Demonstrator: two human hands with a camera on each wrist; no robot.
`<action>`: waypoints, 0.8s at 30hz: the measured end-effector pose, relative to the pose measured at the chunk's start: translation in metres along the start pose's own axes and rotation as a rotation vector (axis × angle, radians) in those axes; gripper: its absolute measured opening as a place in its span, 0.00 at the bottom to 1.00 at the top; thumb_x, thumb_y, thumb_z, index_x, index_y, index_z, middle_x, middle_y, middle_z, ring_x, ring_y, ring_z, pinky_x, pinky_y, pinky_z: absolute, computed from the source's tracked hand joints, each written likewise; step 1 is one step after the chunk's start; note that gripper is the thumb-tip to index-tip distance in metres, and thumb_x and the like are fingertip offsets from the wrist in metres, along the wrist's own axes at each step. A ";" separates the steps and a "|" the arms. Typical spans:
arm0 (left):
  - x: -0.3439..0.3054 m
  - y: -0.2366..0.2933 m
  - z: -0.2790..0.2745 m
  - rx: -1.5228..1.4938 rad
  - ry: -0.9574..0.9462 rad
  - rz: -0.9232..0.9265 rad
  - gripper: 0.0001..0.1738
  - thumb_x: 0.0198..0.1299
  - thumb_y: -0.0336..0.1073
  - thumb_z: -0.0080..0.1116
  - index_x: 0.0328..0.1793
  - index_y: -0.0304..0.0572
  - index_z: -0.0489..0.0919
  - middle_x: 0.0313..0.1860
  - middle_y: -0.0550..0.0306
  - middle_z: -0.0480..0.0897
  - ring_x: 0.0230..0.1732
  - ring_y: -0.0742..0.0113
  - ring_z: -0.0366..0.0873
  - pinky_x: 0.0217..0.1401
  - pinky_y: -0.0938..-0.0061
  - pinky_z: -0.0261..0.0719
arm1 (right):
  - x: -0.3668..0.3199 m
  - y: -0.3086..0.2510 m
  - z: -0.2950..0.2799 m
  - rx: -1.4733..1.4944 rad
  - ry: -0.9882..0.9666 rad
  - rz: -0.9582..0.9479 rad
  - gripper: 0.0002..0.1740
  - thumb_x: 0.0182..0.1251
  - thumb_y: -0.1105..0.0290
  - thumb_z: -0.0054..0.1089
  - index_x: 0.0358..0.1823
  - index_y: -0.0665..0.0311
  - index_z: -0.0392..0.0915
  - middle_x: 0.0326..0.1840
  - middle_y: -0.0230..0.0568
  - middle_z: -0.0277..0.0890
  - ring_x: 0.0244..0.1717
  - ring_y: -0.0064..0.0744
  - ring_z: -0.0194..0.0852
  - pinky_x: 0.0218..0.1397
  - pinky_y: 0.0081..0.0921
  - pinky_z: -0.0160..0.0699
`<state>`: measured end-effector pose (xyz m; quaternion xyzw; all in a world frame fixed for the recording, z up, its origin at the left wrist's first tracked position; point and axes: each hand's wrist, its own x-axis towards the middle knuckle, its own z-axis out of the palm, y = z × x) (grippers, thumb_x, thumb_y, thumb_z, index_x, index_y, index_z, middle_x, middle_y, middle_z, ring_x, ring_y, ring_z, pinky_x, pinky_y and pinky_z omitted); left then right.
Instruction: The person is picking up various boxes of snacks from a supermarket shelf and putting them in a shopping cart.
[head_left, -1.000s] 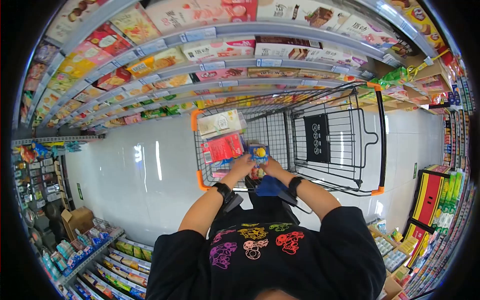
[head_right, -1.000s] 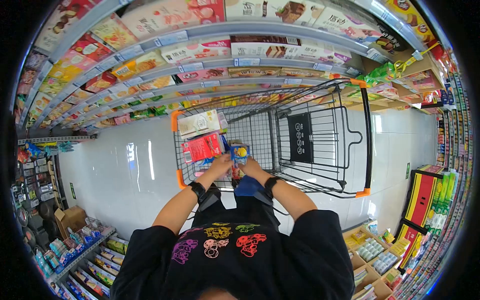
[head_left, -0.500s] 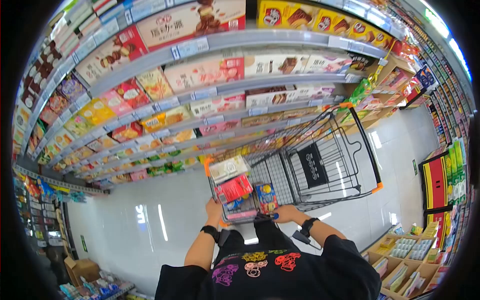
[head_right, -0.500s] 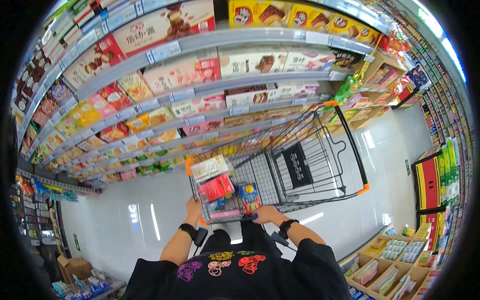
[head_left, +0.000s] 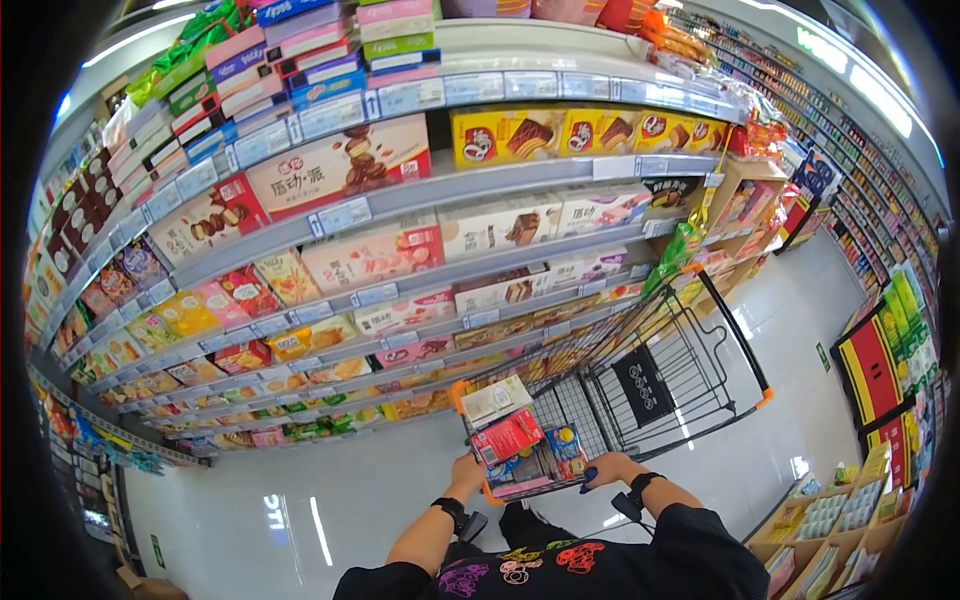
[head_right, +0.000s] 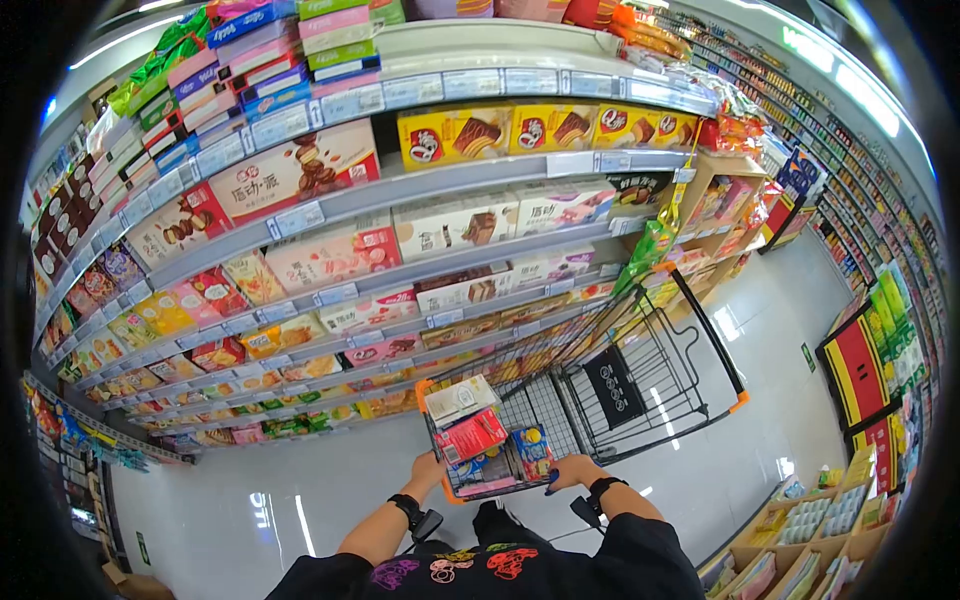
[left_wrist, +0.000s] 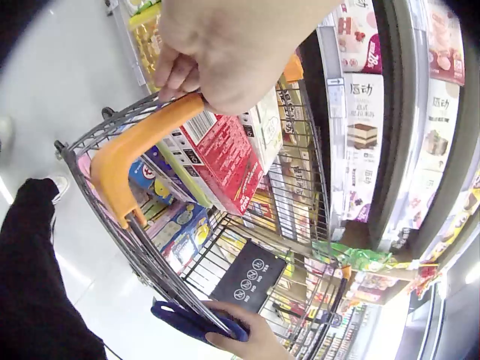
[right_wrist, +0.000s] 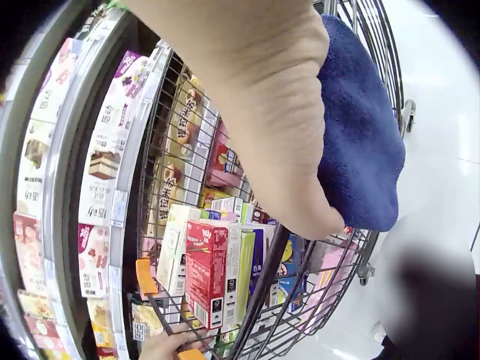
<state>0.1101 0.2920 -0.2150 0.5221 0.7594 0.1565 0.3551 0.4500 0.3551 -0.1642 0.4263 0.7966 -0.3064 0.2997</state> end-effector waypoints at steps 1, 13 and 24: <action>0.006 0.006 0.002 -0.007 -0.013 0.008 0.16 0.49 0.40 0.49 0.39 0.36 0.75 0.35 0.39 0.79 0.40 0.44 0.76 0.44 0.57 0.73 | 0.005 0.008 0.001 -0.004 -0.011 0.024 0.41 0.36 0.35 0.58 0.51 0.52 0.73 0.46 0.43 0.75 0.49 0.43 0.72 0.51 0.36 0.70; 0.074 0.098 0.015 -0.050 -0.207 -0.016 0.18 0.53 0.45 0.48 0.43 0.39 0.75 0.38 0.40 0.78 0.44 0.47 0.75 0.46 0.59 0.73 | -0.009 0.066 -0.022 0.079 0.160 0.049 0.38 0.40 0.33 0.53 0.50 0.50 0.73 0.43 0.47 0.76 0.45 0.47 0.73 0.50 0.36 0.70; 0.099 0.100 -0.003 -0.003 -0.297 0.169 0.27 0.50 0.54 0.50 0.42 0.35 0.75 0.38 0.40 0.79 0.43 0.48 0.76 0.44 0.63 0.72 | -0.008 0.063 -0.022 0.221 0.166 0.094 0.39 0.39 0.35 0.58 0.50 0.54 0.73 0.43 0.52 0.75 0.44 0.49 0.73 0.50 0.34 0.70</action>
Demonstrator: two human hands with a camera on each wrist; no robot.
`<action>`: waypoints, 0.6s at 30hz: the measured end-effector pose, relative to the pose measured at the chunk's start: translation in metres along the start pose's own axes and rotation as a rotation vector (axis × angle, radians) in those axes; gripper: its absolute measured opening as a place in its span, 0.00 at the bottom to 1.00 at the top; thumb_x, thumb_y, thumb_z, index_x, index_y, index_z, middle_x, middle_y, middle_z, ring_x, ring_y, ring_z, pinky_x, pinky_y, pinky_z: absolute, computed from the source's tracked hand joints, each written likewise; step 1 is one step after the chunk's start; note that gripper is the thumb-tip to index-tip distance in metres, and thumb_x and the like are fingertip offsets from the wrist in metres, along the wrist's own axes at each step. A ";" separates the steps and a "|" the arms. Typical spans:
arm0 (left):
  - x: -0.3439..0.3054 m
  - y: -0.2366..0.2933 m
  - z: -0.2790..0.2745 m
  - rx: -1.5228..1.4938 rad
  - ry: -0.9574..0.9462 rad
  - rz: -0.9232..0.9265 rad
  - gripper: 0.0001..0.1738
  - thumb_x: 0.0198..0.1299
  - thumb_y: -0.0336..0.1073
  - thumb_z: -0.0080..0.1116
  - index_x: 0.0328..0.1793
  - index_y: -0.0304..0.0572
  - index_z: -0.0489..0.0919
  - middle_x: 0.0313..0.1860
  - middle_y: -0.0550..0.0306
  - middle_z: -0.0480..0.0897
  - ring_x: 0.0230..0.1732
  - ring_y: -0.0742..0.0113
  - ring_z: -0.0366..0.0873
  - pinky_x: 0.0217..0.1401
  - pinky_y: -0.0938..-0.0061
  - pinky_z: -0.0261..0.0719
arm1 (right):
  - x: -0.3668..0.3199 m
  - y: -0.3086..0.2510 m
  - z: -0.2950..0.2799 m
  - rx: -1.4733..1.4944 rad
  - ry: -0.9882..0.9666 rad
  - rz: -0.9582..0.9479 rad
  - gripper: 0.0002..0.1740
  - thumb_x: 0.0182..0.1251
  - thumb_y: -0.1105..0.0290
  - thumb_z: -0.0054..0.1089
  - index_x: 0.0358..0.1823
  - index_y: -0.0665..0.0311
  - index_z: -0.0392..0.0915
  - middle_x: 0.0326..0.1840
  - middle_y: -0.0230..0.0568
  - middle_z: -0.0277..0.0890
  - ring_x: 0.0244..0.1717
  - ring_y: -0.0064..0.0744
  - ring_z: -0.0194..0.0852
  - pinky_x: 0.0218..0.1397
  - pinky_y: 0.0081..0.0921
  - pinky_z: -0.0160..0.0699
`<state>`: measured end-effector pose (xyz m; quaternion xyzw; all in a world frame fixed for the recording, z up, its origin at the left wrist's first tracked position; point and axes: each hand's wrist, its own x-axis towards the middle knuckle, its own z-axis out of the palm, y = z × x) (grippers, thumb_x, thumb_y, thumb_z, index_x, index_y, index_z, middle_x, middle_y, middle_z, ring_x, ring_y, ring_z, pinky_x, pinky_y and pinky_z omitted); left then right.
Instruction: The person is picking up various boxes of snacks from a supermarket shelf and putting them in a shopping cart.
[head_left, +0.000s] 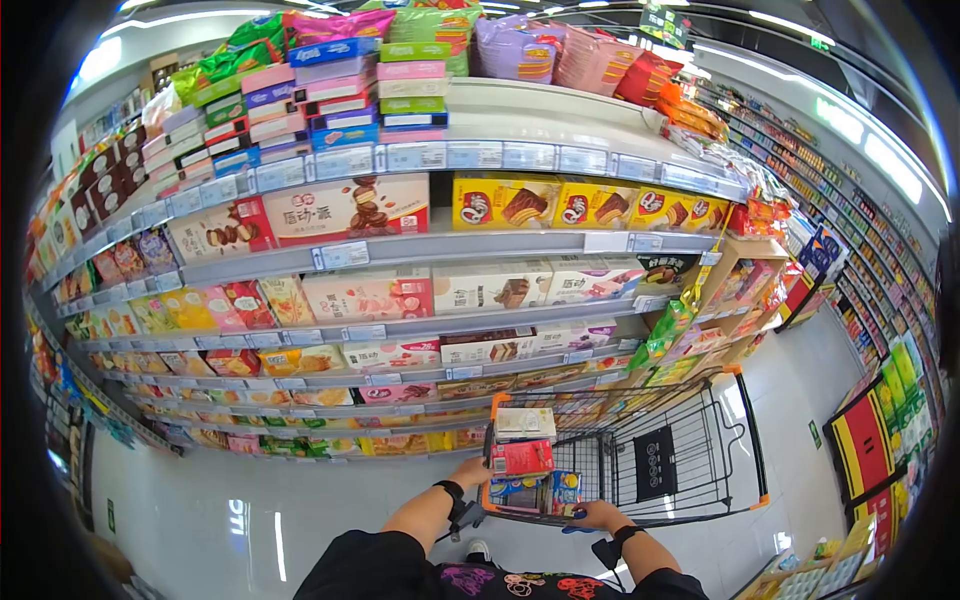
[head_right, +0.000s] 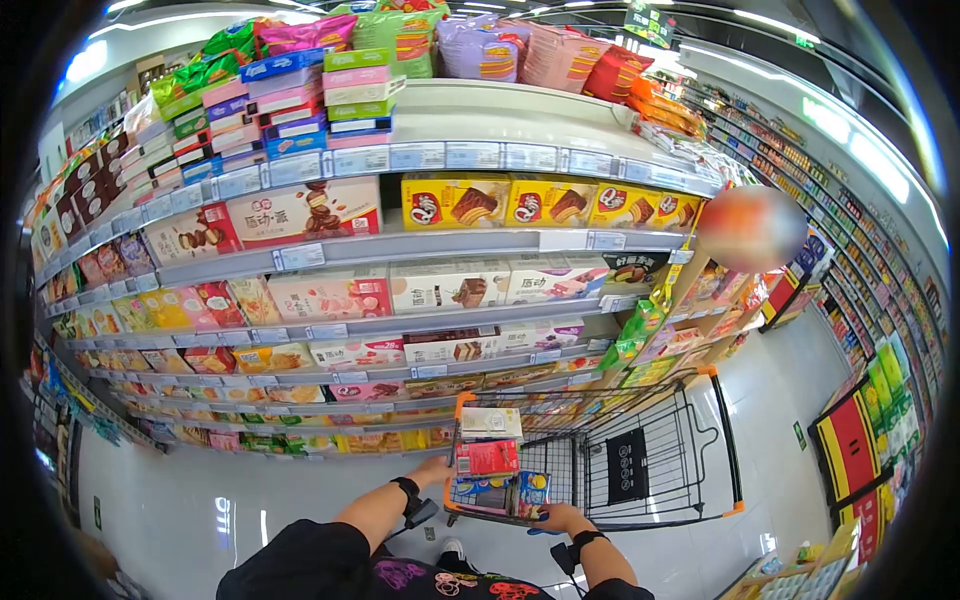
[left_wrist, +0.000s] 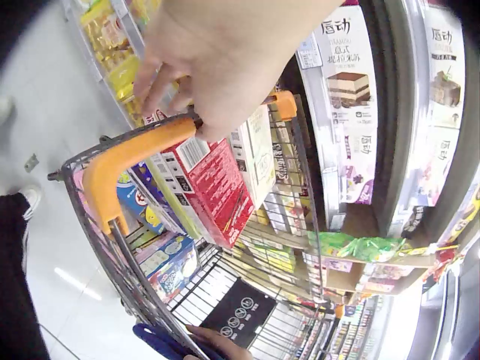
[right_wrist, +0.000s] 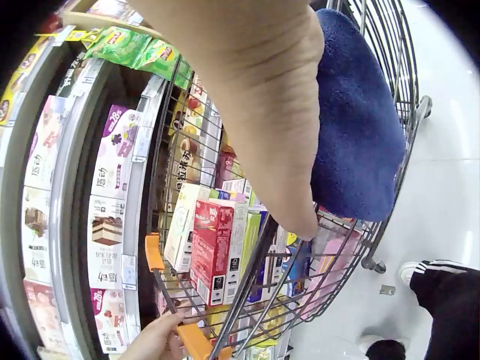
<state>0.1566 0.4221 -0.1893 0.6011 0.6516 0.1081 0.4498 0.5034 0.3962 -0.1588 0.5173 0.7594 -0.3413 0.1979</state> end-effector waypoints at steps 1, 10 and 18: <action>-0.008 0.000 -0.010 0.052 -0.034 0.041 0.27 0.51 0.54 0.49 0.42 0.34 0.75 0.38 0.39 0.78 0.42 0.48 0.76 0.45 0.63 0.71 | -0.008 -0.008 -0.008 -0.093 -0.004 -0.017 0.41 0.39 0.35 0.58 0.51 0.56 0.72 0.44 0.53 0.74 0.46 0.49 0.73 0.51 0.34 0.69; -0.130 0.038 -0.232 -0.205 -0.462 0.306 0.23 0.63 0.50 0.42 0.39 0.38 0.78 0.36 0.58 0.81 0.40 0.69 0.75 0.45 0.75 0.71 | -0.062 -0.171 -0.196 0.161 0.296 -0.256 0.42 0.53 0.51 0.58 0.62 0.71 0.53 0.57 0.60 0.63 0.56 0.50 0.65 0.58 0.33 0.64; -0.298 0.140 -0.456 -0.603 0.181 0.763 0.16 0.63 0.40 0.43 0.49 0.35 0.71 0.43 0.52 0.77 0.44 0.64 0.75 0.52 0.70 0.72 | -0.126 -0.392 -0.380 0.011 0.866 -0.953 0.22 0.57 0.68 0.55 0.54 0.64 0.67 0.42 0.35 0.73 0.42 0.23 0.71 0.49 0.22 0.71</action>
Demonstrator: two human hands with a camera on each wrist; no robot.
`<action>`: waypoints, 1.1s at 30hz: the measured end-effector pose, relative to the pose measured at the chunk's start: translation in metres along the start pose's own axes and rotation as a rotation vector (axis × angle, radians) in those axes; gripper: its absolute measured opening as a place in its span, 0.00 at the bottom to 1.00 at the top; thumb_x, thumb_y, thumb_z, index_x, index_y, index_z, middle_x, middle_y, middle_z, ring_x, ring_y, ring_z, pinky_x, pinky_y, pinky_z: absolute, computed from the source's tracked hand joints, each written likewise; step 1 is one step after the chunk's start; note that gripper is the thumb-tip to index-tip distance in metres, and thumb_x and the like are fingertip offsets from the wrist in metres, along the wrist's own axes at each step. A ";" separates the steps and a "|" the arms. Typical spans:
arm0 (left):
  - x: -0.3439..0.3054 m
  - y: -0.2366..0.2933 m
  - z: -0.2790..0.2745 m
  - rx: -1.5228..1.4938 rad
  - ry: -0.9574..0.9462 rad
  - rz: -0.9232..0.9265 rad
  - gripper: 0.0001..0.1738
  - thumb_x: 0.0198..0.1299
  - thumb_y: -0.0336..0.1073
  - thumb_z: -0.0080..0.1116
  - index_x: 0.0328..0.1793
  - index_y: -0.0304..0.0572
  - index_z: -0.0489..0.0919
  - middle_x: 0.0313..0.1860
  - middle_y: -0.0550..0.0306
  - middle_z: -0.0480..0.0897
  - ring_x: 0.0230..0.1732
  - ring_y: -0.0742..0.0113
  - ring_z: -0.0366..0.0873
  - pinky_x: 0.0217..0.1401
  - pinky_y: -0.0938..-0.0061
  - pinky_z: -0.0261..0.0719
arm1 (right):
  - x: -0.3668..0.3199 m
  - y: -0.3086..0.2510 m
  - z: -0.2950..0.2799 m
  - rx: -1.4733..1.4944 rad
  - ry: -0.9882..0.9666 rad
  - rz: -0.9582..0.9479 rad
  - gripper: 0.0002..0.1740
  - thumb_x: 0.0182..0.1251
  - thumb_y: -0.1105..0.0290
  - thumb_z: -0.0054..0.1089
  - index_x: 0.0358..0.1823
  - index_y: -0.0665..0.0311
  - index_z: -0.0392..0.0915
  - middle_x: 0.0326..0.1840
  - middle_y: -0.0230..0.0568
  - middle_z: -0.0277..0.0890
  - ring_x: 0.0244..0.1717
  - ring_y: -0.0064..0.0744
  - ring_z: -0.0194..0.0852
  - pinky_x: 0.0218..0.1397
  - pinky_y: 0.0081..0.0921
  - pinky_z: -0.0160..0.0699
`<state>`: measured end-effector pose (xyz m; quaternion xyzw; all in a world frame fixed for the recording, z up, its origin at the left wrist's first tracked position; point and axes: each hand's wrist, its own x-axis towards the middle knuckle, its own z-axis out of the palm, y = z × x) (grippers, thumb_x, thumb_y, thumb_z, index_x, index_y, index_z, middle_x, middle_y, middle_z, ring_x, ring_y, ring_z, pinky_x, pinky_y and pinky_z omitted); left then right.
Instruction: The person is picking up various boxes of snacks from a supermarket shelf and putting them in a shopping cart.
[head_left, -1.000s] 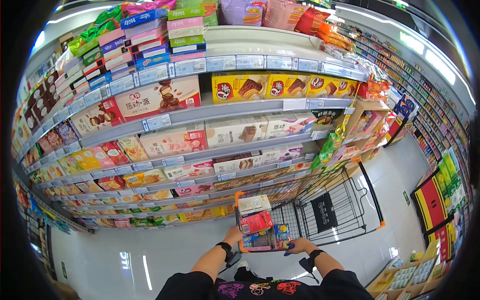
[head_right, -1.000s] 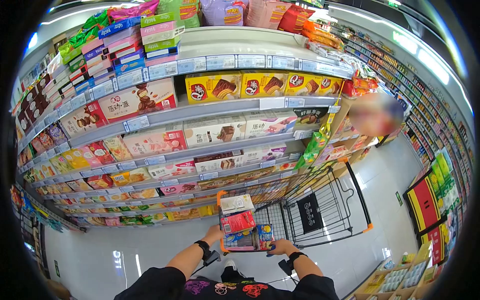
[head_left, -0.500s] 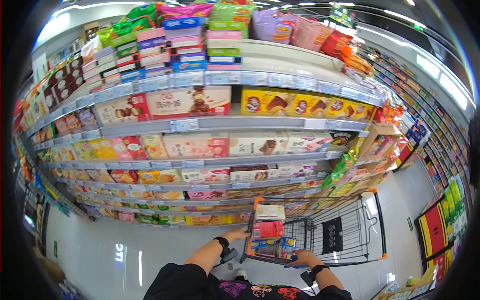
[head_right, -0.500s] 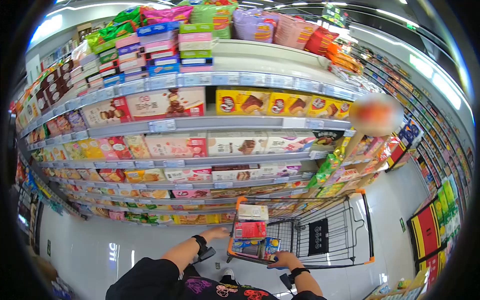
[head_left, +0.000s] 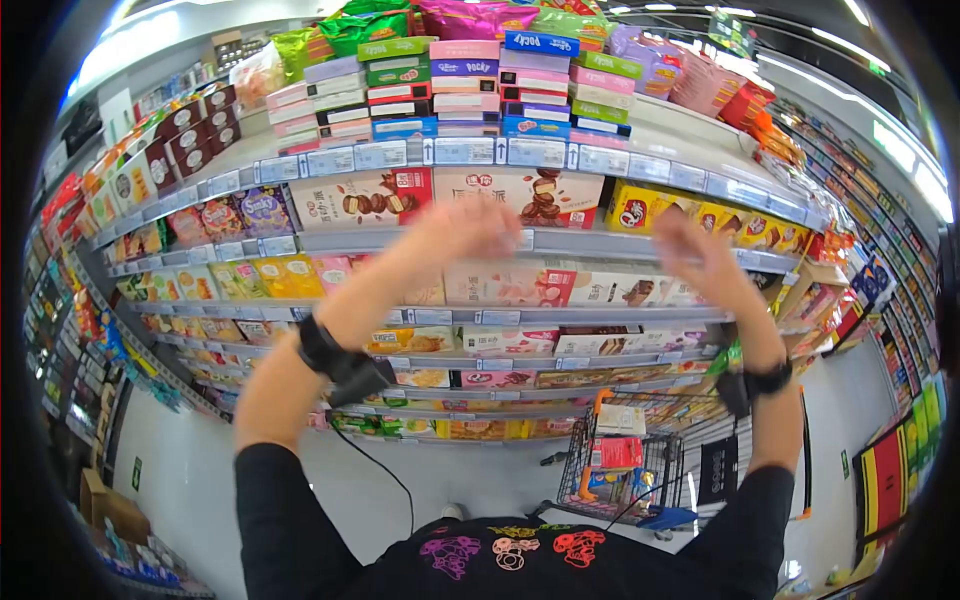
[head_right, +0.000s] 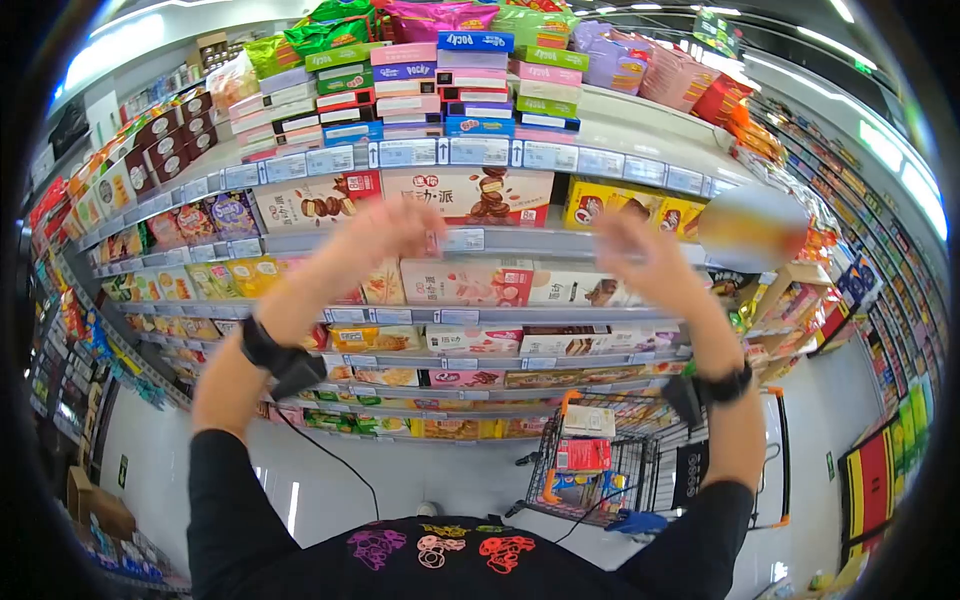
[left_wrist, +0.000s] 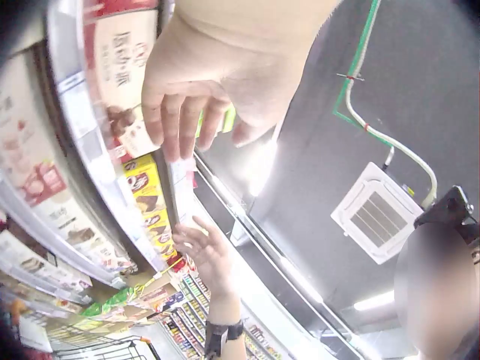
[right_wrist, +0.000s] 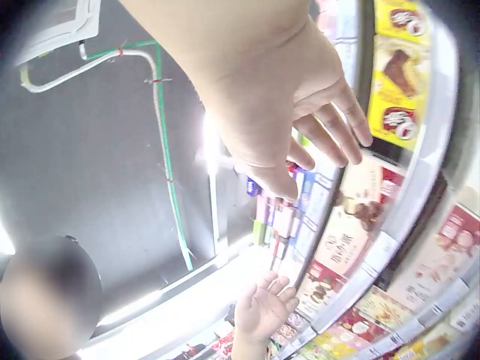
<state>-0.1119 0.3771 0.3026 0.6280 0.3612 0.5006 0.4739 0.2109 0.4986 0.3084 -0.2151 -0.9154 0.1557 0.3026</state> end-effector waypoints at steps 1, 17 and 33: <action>0.009 0.019 -0.012 -0.240 0.139 -0.025 0.17 0.63 0.39 0.42 0.51 0.33 0.69 0.43 0.50 0.77 0.44 0.62 0.76 0.53 0.68 0.73 | 0.037 -0.024 -0.006 -0.075 0.075 0.041 0.21 0.55 0.67 0.58 0.51 0.63 0.68 0.42 0.41 0.74 0.42 0.25 0.73 0.47 0.25 0.73; 0.143 0.115 -0.068 0.058 0.509 0.219 0.24 0.61 0.42 0.42 0.57 0.29 0.61 0.53 0.42 0.69 0.44 0.50 0.77 0.45 0.67 0.79 | 0.249 -0.064 -0.020 0.374 0.458 0.338 0.28 0.62 0.47 0.44 0.49 0.66 0.67 0.47 0.45 0.69 0.39 0.34 0.75 0.39 0.27 0.77; 0.172 0.116 -0.047 -0.114 0.514 0.306 0.20 0.58 0.38 0.49 0.53 0.35 0.65 0.47 0.44 0.72 0.43 0.57 0.76 0.40 0.65 0.83 | 0.274 -0.050 -0.014 0.525 0.614 0.406 0.13 0.52 0.64 0.61 0.36 0.64 0.74 0.31 0.36 0.71 0.29 0.25 0.69 0.31 0.19 0.76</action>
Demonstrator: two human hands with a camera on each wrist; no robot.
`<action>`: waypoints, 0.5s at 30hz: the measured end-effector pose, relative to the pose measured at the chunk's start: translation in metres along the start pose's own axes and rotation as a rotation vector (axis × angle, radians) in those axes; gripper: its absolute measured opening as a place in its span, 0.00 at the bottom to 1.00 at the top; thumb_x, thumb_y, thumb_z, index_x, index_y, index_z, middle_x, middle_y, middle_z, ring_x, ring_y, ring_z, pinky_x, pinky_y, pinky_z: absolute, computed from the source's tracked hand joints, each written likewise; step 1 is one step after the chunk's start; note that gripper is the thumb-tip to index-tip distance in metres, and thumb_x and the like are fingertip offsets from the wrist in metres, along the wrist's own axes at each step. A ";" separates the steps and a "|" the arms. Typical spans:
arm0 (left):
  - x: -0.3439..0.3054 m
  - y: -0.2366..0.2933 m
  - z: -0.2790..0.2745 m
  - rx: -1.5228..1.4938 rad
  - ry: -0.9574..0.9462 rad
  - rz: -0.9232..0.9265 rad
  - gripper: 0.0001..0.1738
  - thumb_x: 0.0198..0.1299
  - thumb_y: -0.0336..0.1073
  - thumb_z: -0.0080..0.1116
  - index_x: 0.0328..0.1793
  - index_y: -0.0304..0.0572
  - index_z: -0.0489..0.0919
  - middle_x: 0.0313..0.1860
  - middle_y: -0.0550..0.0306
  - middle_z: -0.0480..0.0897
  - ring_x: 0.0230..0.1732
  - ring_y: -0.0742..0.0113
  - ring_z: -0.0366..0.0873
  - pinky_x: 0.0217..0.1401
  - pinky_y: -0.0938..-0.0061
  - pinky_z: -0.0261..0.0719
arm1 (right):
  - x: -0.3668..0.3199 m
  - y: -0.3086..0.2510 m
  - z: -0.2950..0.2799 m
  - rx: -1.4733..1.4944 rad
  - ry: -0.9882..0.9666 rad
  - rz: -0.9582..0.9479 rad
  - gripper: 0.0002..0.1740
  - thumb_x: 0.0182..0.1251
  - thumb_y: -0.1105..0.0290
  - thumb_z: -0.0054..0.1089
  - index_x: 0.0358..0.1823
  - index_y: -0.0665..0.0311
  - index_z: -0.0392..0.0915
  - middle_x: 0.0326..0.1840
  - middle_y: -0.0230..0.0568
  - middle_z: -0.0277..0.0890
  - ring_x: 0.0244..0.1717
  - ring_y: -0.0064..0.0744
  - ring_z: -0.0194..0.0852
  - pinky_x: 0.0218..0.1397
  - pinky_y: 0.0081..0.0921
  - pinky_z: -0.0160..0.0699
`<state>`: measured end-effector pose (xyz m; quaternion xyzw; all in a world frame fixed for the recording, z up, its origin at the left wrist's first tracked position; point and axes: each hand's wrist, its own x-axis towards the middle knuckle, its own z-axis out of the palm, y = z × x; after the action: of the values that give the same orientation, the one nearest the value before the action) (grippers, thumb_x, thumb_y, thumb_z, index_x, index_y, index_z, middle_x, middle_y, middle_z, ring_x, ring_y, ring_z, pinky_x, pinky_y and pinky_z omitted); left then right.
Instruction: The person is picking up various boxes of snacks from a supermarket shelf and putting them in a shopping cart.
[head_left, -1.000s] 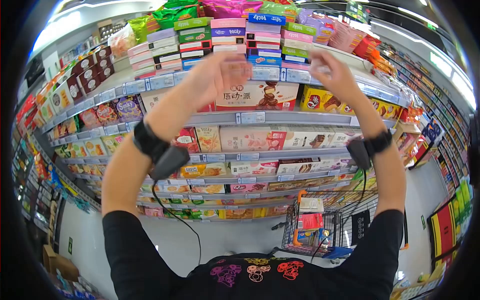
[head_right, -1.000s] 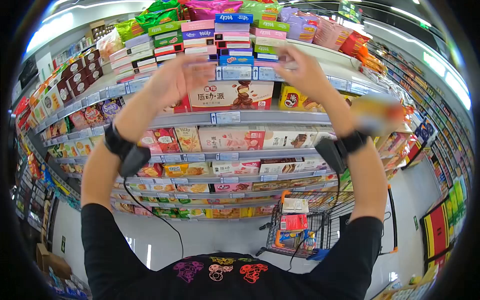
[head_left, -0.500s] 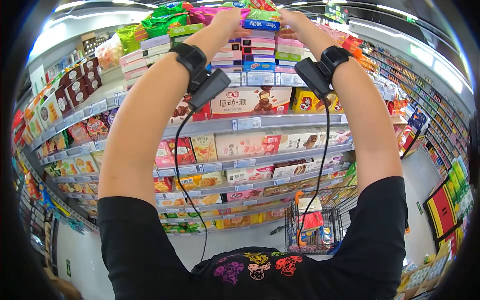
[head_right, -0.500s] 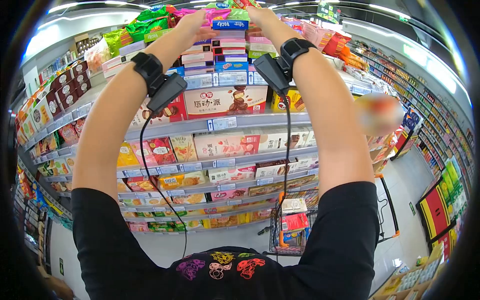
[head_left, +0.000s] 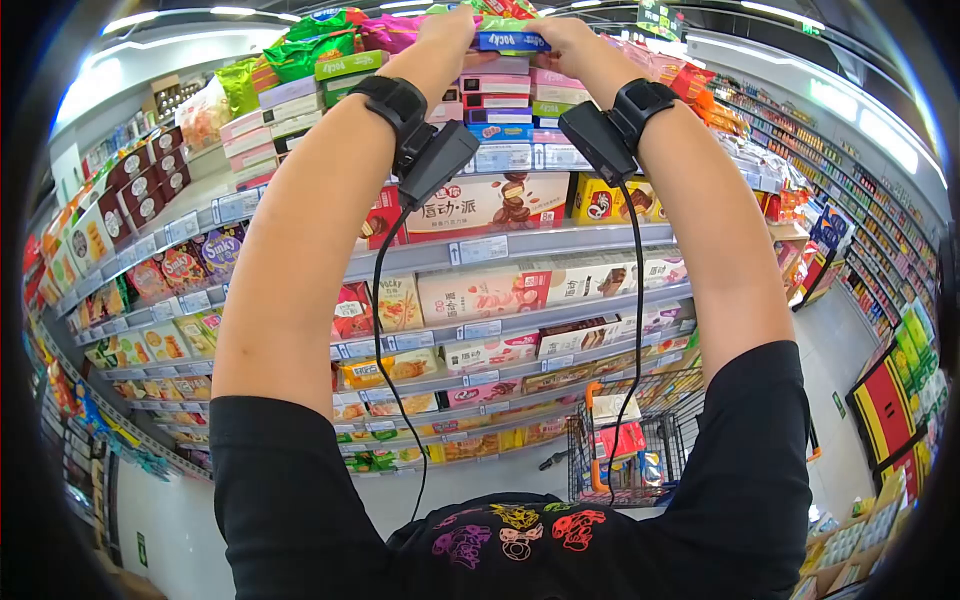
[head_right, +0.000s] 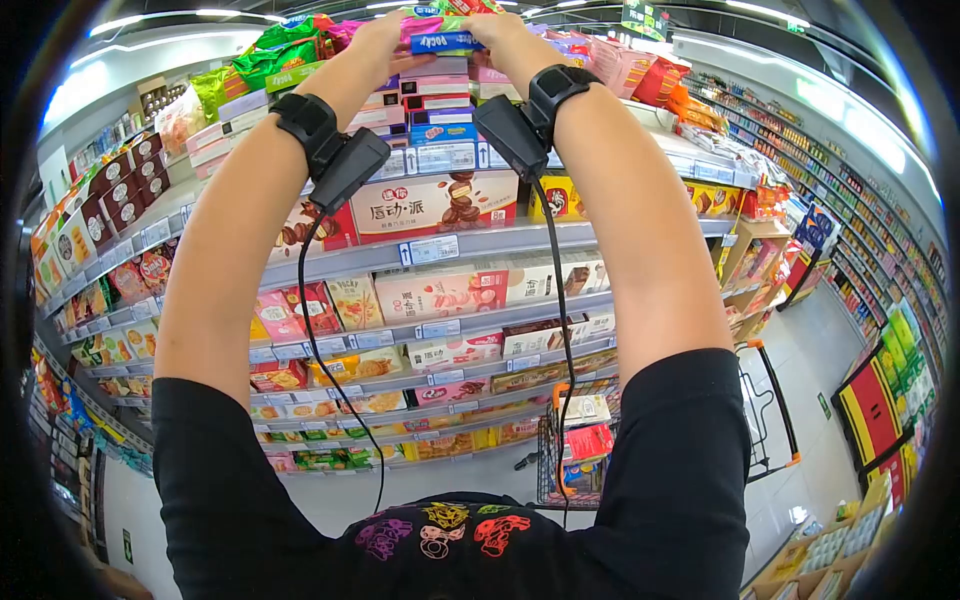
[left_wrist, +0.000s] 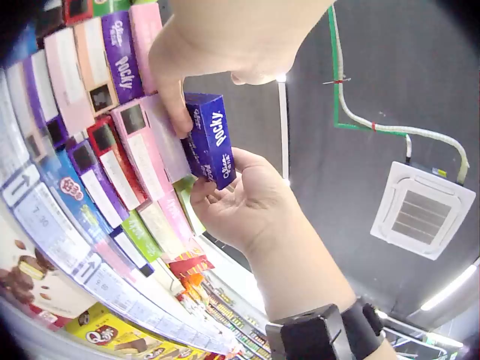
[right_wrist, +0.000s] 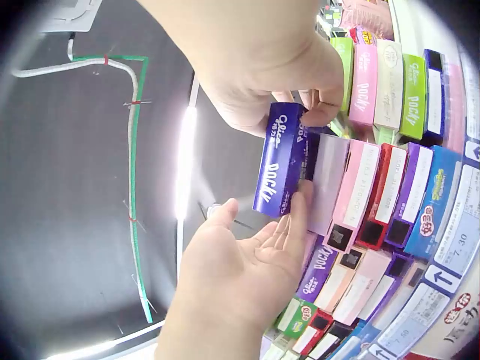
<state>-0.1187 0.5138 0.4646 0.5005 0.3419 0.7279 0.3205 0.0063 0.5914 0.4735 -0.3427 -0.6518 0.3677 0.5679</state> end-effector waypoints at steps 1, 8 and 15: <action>-0.003 0.001 0.003 -0.006 0.005 0.013 0.19 0.56 0.36 0.50 0.53 0.36 0.65 0.46 0.45 0.72 0.42 0.58 0.76 0.40 0.65 0.81 | 0.010 0.003 -0.005 0.054 -0.089 -0.027 0.14 0.53 0.64 0.61 0.38 0.64 0.74 0.32 0.36 0.72 0.30 0.24 0.70 0.32 0.20 0.77; 0.011 -0.006 0.015 -0.130 -0.008 -0.066 0.08 0.53 0.28 0.52 0.40 0.40 0.74 0.34 0.52 0.77 0.32 0.63 0.78 0.30 0.69 0.81 | 0.017 0.003 -0.048 0.440 -0.571 -0.059 0.05 0.54 0.72 0.55 0.33 0.59 0.74 0.29 0.31 0.73 0.28 0.23 0.71 0.31 0.22 0.73; -0.090 0.002 0.064 -0.006 -0.095 0.207 0.26 0.52 0.23 0.52 0.59 0.38 0.61 0.45 0.50 0.74 0.41 0.65 0.76 0.35 0.74 0.80 | -0.059 -0.007 -0.106 0.422 -0.668 -0.092 0.09 0.59 0.71 0.51 0.41 0.64 0.72 0.36 0.35 0.75 0.37 0.25 0.74 0.43 0.25 0.75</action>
<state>-0.0318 0.4510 0.4379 0.5660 0.2706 0.7338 0.2608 0.1185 0.5466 0.4599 -0.0505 -0.7252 0.5591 0.3986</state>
